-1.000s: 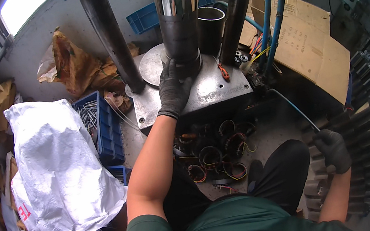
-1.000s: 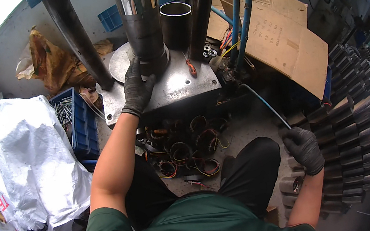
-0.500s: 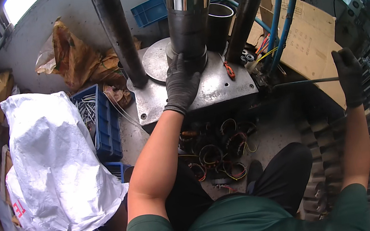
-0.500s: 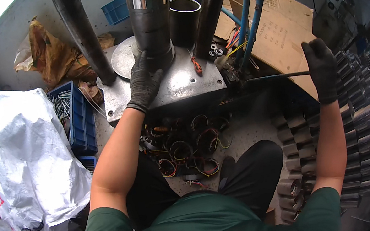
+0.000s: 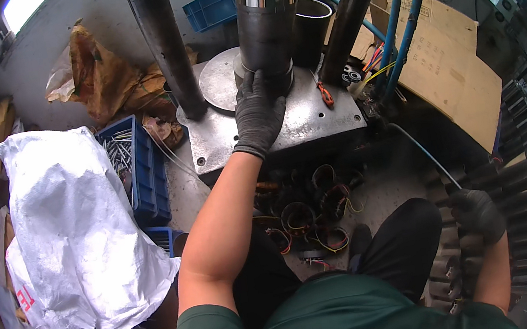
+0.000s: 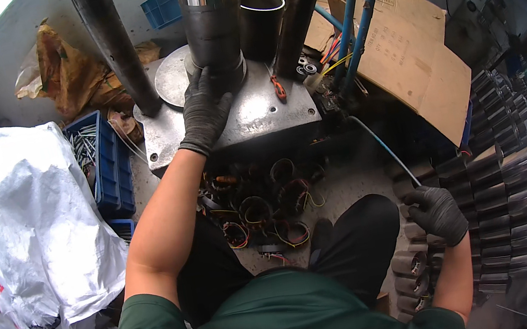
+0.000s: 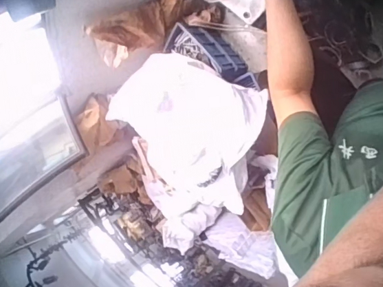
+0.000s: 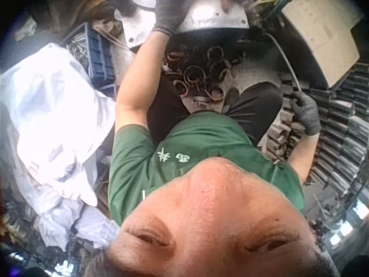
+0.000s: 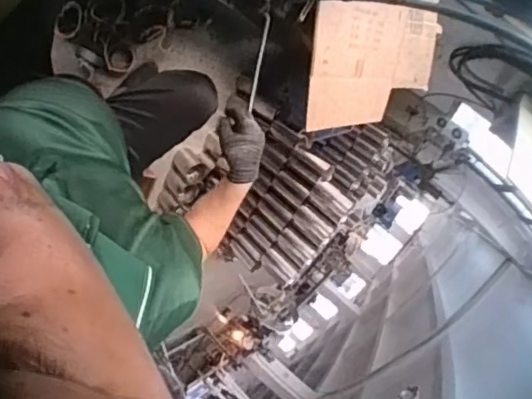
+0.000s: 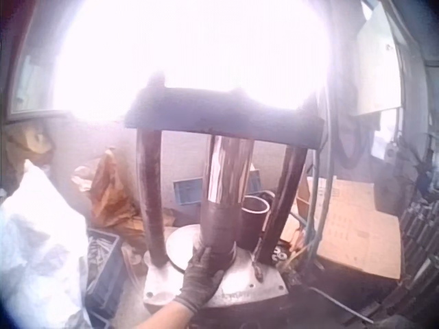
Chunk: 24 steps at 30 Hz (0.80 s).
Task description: Assembling a motor stator with wires and pressing it into a metal housing using a vertical press machine.
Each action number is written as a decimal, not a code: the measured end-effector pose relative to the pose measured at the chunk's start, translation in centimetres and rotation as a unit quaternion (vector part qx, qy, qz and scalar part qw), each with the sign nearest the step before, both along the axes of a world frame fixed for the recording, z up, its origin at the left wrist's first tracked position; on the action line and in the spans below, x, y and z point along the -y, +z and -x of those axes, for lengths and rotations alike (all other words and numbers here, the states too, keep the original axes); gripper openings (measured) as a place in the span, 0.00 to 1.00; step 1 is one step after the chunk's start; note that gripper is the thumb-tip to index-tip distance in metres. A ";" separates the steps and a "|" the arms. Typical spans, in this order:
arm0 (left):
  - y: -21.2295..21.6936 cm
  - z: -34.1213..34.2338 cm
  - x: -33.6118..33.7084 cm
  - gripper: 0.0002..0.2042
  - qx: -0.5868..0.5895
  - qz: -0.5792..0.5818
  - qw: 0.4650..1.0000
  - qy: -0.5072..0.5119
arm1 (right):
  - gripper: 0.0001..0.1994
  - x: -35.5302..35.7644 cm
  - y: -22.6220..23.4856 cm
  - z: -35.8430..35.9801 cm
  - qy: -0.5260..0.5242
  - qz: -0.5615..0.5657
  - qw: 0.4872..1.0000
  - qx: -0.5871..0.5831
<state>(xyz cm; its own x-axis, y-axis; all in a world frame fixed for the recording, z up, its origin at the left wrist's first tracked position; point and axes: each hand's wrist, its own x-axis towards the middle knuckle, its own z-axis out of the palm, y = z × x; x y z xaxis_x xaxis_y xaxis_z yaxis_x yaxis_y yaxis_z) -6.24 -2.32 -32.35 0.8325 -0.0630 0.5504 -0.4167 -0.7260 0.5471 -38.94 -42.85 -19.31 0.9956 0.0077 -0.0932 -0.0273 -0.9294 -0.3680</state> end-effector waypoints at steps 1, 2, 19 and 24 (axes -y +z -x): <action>-0.1 0.0 0.0 0.42 0.000 -0.001 1.000 -0.001 | 0.09 -0.3 -0.5 0.4 -0.009 -0.009 1.000 0.006; 0.0 0.1 0.0 0.42 0.001 -0.001 1.000 -0.003 | 0.09 -0.7 -0.5 0.4 -0.011 -0.010 1.000 0.006; -0.3 0.2 -0.2 0.40 0.003 0.004 1.000 -0.015 | 0.08 -1.1 -1.9 0.8 -0.082 0.008 0.991 0.106; -0.2 0.3 -0.3 0.40 0.012 0.006 1.000 -0.019 | 0.08 -1.2 -2.0 0.8 -0.085 0.012 0.991 0.106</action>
